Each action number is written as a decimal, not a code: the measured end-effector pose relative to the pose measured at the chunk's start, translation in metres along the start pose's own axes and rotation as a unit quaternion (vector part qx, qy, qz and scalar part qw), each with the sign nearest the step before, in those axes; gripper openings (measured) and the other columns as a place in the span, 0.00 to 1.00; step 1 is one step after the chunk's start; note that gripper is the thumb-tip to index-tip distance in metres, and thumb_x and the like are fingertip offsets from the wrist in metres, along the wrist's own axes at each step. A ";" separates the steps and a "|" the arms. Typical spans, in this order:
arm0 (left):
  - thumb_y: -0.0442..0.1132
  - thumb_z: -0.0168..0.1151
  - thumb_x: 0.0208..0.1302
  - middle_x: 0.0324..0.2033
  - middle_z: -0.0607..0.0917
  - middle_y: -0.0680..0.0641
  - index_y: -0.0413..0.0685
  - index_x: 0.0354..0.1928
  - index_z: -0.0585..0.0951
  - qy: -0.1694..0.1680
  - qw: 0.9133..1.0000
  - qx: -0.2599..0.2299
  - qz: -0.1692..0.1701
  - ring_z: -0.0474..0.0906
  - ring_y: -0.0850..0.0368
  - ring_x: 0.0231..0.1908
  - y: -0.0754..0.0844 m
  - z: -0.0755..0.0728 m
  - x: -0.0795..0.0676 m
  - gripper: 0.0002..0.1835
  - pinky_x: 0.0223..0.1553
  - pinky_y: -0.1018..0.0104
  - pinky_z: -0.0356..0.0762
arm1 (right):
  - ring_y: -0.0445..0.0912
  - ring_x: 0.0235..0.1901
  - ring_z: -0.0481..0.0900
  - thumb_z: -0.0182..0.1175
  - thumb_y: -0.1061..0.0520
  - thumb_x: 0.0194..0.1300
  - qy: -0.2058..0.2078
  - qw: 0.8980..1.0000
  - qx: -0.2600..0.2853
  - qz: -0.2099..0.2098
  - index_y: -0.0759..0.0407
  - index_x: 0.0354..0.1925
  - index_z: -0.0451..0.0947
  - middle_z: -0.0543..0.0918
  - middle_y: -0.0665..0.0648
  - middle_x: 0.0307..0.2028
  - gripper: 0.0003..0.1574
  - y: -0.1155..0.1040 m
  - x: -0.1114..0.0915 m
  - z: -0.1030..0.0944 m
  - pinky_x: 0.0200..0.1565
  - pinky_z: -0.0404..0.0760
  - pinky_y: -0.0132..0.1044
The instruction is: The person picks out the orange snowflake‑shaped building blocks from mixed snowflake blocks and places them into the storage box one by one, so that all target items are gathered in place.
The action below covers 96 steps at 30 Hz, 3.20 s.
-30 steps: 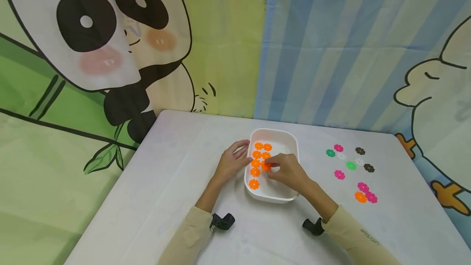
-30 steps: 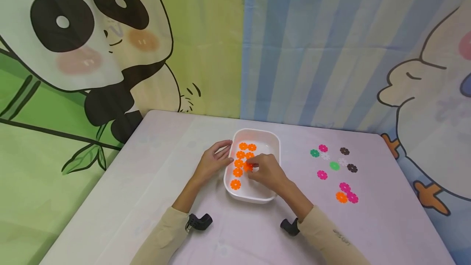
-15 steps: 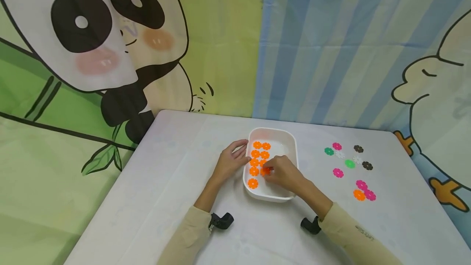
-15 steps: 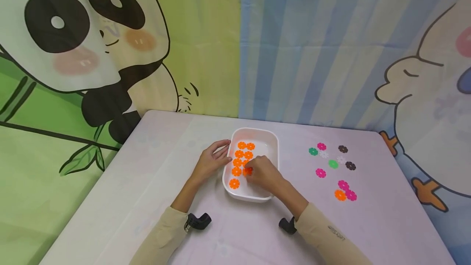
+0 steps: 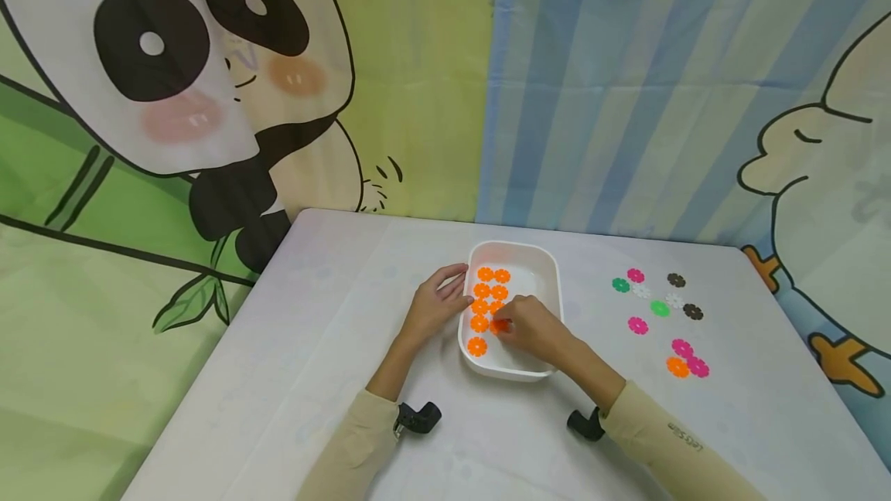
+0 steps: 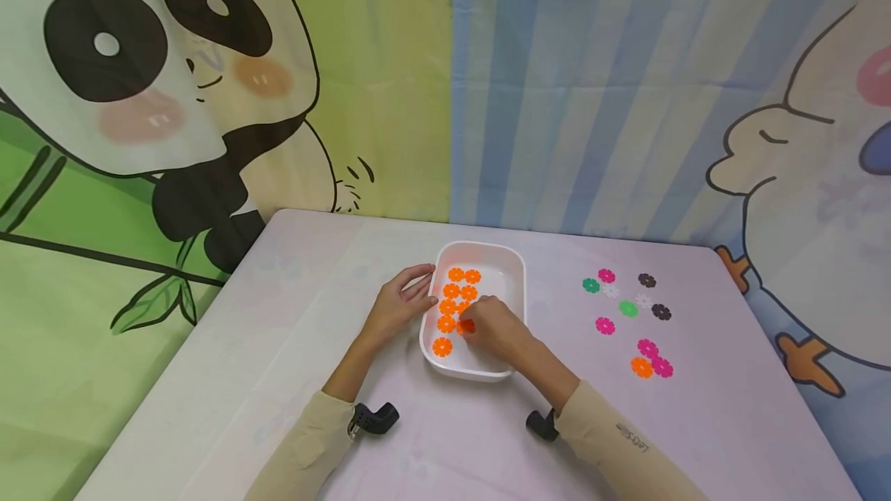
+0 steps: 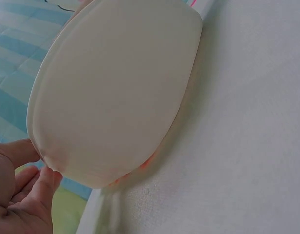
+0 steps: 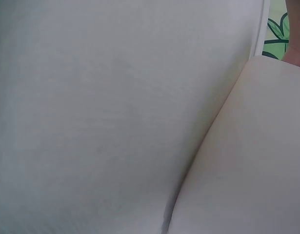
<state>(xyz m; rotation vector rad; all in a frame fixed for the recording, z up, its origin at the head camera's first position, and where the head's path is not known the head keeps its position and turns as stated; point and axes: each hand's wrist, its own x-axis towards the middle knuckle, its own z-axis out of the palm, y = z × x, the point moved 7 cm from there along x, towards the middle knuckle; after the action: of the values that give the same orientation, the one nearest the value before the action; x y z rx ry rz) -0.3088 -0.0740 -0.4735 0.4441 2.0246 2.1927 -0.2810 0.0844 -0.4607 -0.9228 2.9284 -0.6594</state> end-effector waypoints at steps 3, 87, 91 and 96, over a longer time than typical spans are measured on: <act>0.23 0.64 0.60 0.66 0.66 0.31 0.28 0.66 0.65 -0.005 1.000 0.001 -0.001 0.63 0.37 0.66 0.011 0.002 -0.004 0.32 0.62 0.57 0.69 | 0.46 0.35 0.83 0.75 0.60 0.52 0.003 1.000 -0.007 -0.009 0.61 0.39 0.88 0.88 0.54 0.33 0.13 0.000 0.000 0.000 0.44 0.85 0.37; 0.27 0.67 0.59 0.64 0.72 0.40 0.41 0.65 0.71 0.030 0.999 0.007 -0.012 0.70 0.47 0.64 -0.011 -0.001 -0.003 0.31 0.57 0.67 0.74 | 0.52 0.40 0.81 0.80 0.65 0.38 0.079 0.988 -0.092 0.093 0.58 0.39 0.87 0.85 0.53 0.38 0.24 0.156 -0.212 -0.088 0.37 0.87 0.39; 0.26 0.65 0.60 0.66 0.70 0.37 0.37 0.66 0.69 0.016 1.000 0.003 -0.018 0.68 0.45 0.65 -0.004 0.001 -0.005 0.31 0.60 0.63 0.72 | 0.51 0.40 0.82 0.80 0.65 0.36 0.088 0.987 -0.117 0.066 0.59 0.39 0.88 0.85 0.53 0.38 0.25 0.154 -0.210 -0.087 0.36 0.87 0.38; 0.25 0.64 0.60 0.66 0.67 0.32 0.33 0.66 0.68 0.006 1.000 0.005 -0.022 0.66 0.41 0.66 0.017 0.005 -0.012 0.31 0.61 0.60 0.71 | 0.51 0.39 0.83 0.81 0.64 0.35 0.091 0.986 -0.132 0.048 0.60 0.38 0.88 0.86 0.52 0.37 0.25 0.151 -0.208 -0.088 0.36 0.87 0.39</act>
<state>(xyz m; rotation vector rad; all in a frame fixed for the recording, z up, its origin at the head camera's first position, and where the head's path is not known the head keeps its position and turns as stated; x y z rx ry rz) -0.2947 -0.0744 -0.4583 0.3840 2.0314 2.1670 -0.2025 0.3449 -0.4650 -0.7661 3.2572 -0.3762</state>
